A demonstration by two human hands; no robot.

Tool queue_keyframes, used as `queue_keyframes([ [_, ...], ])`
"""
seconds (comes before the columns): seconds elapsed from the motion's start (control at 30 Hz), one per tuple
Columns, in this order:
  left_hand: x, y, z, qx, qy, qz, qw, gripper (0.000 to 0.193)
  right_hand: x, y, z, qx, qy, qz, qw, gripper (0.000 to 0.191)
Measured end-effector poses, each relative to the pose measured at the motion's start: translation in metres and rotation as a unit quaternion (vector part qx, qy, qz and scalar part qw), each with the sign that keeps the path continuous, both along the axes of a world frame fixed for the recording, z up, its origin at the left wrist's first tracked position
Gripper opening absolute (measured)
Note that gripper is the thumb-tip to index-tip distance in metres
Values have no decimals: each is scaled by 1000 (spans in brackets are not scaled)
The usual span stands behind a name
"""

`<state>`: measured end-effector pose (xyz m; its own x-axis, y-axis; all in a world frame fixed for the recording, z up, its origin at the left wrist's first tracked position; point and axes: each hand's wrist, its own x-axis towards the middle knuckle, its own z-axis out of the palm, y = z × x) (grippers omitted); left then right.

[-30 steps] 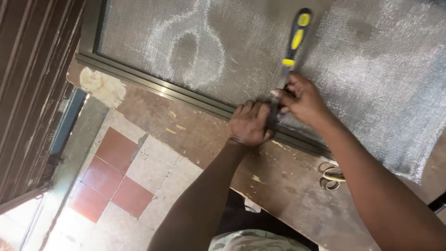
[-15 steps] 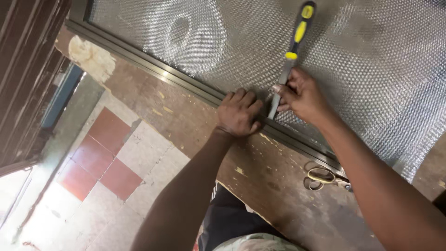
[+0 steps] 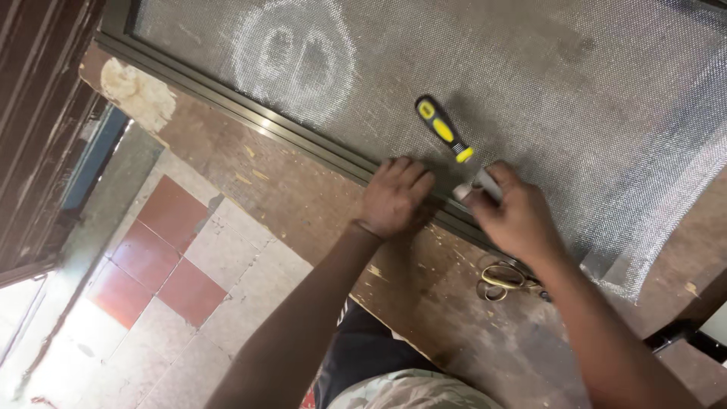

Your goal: The person secures a mesh screen into a metal frame using a utility knife and a red plastic squeegee tool. They press the screen into the frame's groove along each side, trim the excess material with scissors, and smooth the edges to ensure a tight fit.

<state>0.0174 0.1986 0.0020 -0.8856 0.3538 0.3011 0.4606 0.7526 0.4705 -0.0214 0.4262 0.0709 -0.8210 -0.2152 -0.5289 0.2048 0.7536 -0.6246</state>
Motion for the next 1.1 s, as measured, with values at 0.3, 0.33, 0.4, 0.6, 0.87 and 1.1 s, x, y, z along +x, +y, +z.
queue_keyframes([
  [0.3, -2, 15, -11, -14, -49, 18, 999, 44, -6, -3, -17, 80, 62, 68, 993, 45],
  [0.33, -2, 14, -14, -22, -47, 16, 999, 42, -8, 0, -19, 56, 48, 62, 995, 43],
  [0.4, -3, 14, -19, -22, -63, 10, 998, 40, -10, 4, -22, 35, 6, 55, 998, 38],
  [0.6, -5, 15, -18, -30, -44, -13, 999, 47, -32, 3, -1, -250, -116, -172, 946, 16],
  [0.87, -11, -58, -7, -73, -27, 57, 995, 44, -72, -8, 37, -395, -59, -206, 894, 12],
  [1.1, -20, -67, -33, -77, 42, 11, 996, 39, -61, -48, -20, -447, -63, -192, 871, 11],
])
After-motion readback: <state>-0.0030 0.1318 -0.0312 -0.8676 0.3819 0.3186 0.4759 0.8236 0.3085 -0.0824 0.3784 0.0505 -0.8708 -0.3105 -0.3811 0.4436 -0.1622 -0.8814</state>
